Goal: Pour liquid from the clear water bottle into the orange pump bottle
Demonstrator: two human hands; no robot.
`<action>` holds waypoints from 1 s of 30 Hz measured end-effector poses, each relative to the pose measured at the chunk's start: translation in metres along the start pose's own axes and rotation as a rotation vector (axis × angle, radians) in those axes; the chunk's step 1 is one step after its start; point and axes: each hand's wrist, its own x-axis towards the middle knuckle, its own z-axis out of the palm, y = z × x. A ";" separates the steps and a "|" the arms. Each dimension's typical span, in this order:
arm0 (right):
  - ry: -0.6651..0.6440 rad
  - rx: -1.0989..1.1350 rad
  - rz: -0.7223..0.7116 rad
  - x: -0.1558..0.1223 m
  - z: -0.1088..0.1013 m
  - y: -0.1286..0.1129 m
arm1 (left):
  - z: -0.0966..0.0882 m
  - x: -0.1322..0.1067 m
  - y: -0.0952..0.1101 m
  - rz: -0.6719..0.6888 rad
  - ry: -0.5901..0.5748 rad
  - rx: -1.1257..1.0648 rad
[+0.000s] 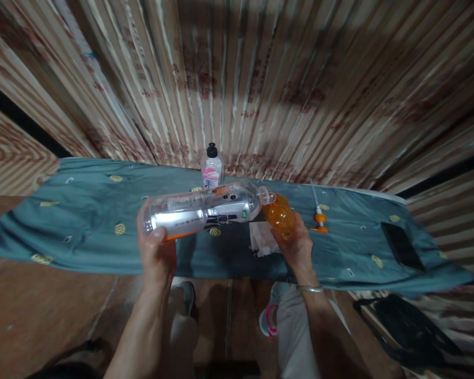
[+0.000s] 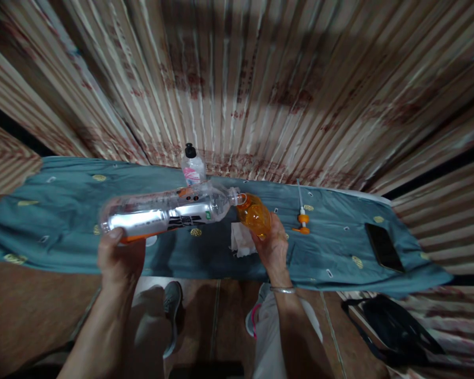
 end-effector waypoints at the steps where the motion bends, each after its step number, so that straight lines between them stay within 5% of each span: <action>1: -0.002 0.004 -0.001 0.000 0.000 0.000 | 0.000 0.000 0.000 -0.006 0.000 0.004; 11: -0.002 0.005 -0.007 0.001 -0.001 -0.003 | 0.007 0.001 -0.002 -0.053 0.102 -0.043; 30: -0.034 0.008 -0.029 0.000 0.002 0.001 | 0.008 0.002 -0.001 -0.012 0.032 0.021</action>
